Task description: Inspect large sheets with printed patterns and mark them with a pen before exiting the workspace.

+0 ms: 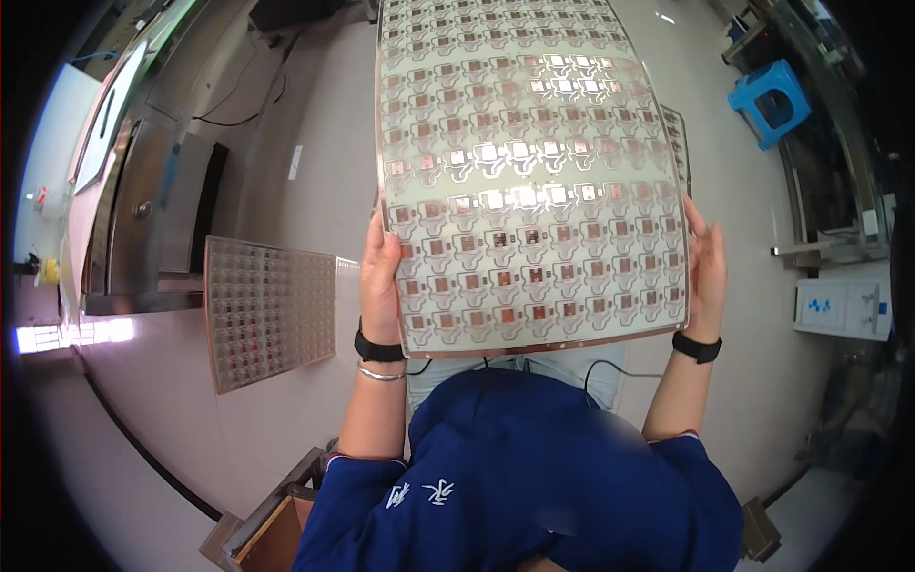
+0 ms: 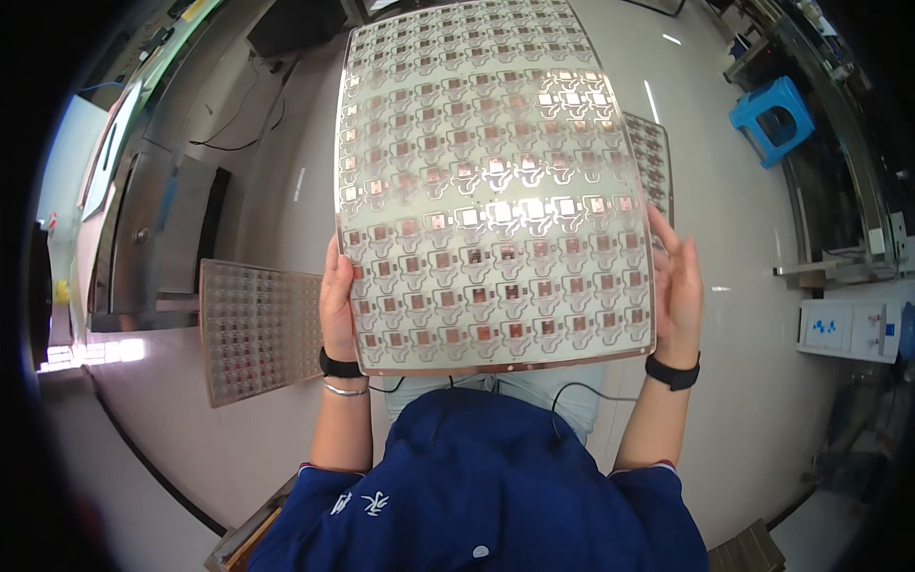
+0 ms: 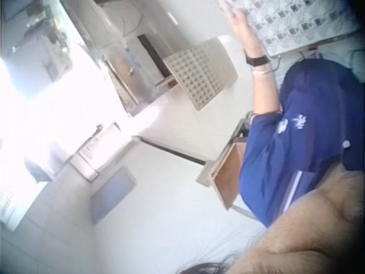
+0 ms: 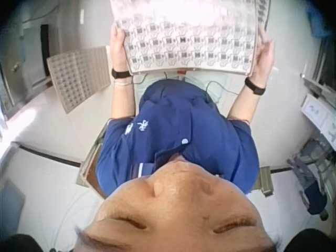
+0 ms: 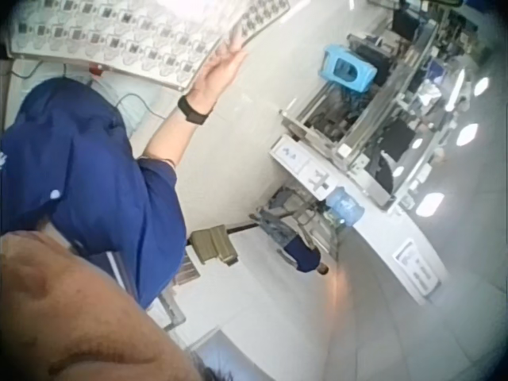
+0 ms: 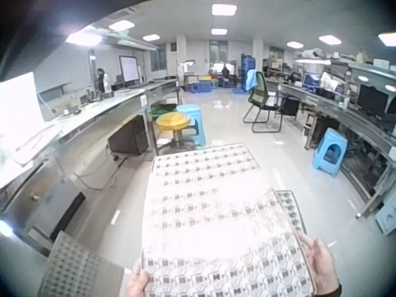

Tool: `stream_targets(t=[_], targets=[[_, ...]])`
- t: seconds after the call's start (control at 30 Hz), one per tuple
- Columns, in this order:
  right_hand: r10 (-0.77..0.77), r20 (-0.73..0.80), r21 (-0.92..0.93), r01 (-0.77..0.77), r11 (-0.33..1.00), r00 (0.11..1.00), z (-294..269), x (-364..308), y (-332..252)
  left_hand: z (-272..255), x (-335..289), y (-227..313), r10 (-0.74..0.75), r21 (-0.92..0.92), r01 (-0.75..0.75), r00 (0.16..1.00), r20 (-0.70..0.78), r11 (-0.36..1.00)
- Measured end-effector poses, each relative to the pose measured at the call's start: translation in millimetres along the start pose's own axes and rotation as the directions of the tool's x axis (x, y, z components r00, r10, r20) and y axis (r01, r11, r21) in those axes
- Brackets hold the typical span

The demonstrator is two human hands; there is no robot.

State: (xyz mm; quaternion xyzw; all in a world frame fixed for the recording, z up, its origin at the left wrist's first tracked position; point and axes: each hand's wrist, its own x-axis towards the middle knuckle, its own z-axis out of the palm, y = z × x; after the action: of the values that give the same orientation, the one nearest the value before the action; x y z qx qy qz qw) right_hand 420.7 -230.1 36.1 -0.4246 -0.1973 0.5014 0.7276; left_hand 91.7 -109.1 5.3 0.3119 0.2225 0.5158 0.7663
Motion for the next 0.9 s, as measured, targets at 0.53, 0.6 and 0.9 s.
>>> stream_targets(t=[0.53,0.6,0.9], targets=[[-0.018,0.043,-0.33,0.031,0.943,0.999,19.6,6.9,11.1,-6.0,-2.9,-0.7,-0.077,0.098,0.08,0.996,-0.039,0.992],[0.005,0.045,-0.303,0.009,0.953,0.999,9.9,8.7,11.3,-6.7,-3.7,2.2,-0.066,0.091,0.07,0.997,-0.046,0.993],[-0.002,0.14,0.092,-0.011,0.996,0.99,-15.8,28.5,15.9,10.0,-4.9,15.3,-0.232,-0.361,0.219,0.973,0.006,0.907]])
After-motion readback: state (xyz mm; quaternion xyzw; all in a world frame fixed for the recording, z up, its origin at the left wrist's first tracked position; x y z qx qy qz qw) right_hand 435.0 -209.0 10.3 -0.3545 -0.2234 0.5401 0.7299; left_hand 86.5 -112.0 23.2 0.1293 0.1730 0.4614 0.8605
